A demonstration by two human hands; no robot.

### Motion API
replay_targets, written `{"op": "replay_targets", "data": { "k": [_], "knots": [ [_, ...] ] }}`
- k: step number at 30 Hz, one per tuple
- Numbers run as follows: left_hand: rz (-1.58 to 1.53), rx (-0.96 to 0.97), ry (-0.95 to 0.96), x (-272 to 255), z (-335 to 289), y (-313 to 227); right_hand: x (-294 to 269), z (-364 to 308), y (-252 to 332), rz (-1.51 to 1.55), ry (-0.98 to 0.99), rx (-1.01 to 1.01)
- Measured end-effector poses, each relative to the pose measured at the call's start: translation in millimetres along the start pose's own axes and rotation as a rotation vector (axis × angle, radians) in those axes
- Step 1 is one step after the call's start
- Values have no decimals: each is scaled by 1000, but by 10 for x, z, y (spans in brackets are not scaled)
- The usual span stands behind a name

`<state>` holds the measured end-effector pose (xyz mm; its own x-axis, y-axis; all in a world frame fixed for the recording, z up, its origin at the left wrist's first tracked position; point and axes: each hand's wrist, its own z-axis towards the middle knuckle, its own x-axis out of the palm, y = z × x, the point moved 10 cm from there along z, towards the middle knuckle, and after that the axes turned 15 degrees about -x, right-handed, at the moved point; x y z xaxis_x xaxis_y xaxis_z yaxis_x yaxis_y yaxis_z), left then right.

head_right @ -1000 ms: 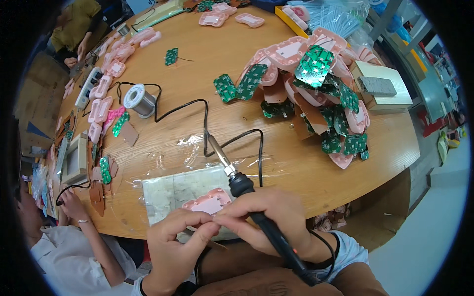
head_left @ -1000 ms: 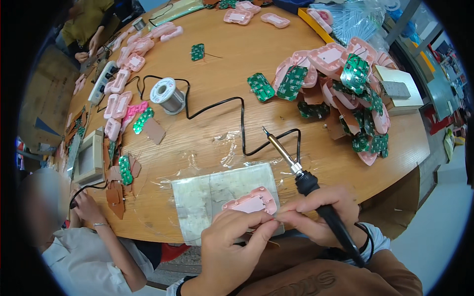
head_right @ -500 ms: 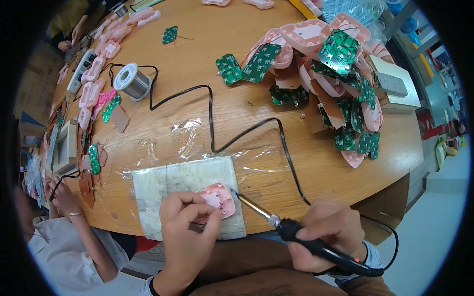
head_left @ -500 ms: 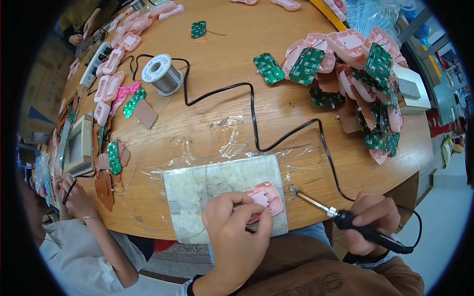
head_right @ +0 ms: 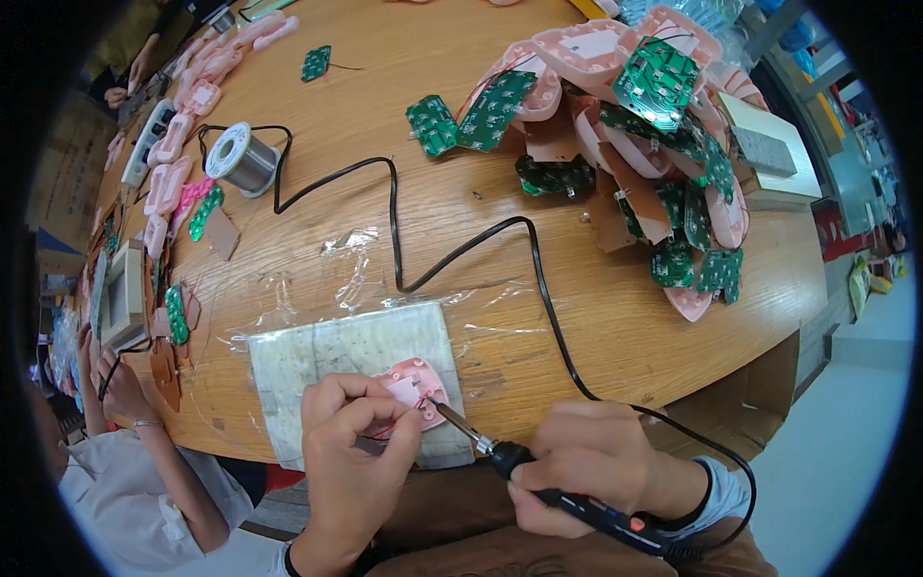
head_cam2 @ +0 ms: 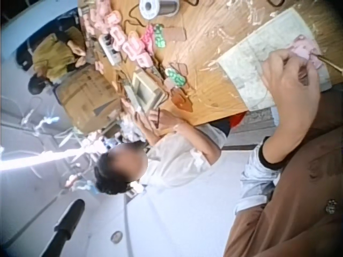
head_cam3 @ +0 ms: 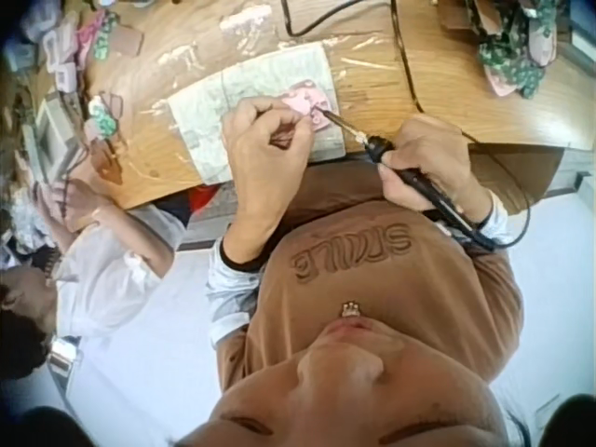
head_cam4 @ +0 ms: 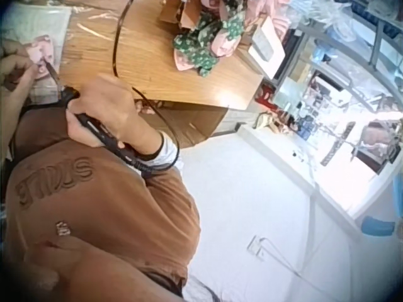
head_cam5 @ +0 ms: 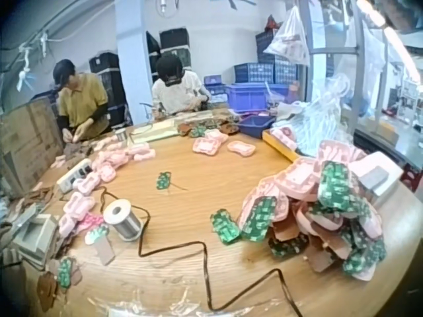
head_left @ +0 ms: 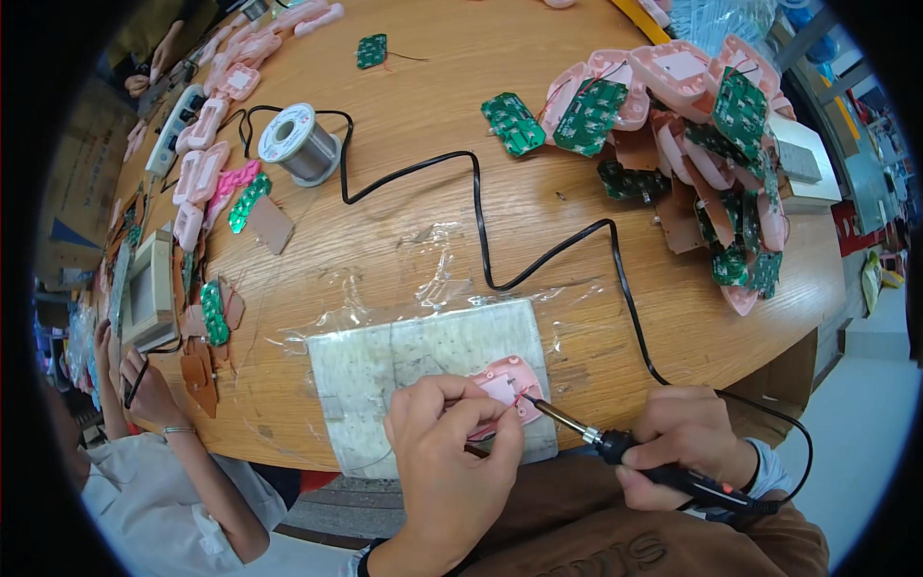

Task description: The person uses a soldering iron to attach small components to pink plastic casings on a workbench. They repeatedly pick up casings, apply solder, and place the finished units into a pile on the right side of the table.

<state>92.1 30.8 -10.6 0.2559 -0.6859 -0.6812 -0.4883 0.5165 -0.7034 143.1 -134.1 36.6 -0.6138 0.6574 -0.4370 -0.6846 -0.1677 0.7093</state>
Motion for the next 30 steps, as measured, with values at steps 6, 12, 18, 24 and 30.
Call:
{"op": "replay_targets", "data": {
  "k": [6, 12, 18, 24, 30],
  "knots": [
    [-20, -6, 7, -12, 14, 0, -124, 18, 21, 6, -44, -9],
    [-33, -24, 39, -2, 32, 2, -49, 6, -10, 24, -24, 5],
    [12, -15, 64, 1, 28, -23, -12, 28, -2, 31, -2, -18],
    [-13, -44, 73, 19, 36, 11, -27, 12, 2, 33, -18, -21],
    [-12, -51, 87, 21, 34, 22, -62, 8, 5, 40, -21, -21]
  ]
}}
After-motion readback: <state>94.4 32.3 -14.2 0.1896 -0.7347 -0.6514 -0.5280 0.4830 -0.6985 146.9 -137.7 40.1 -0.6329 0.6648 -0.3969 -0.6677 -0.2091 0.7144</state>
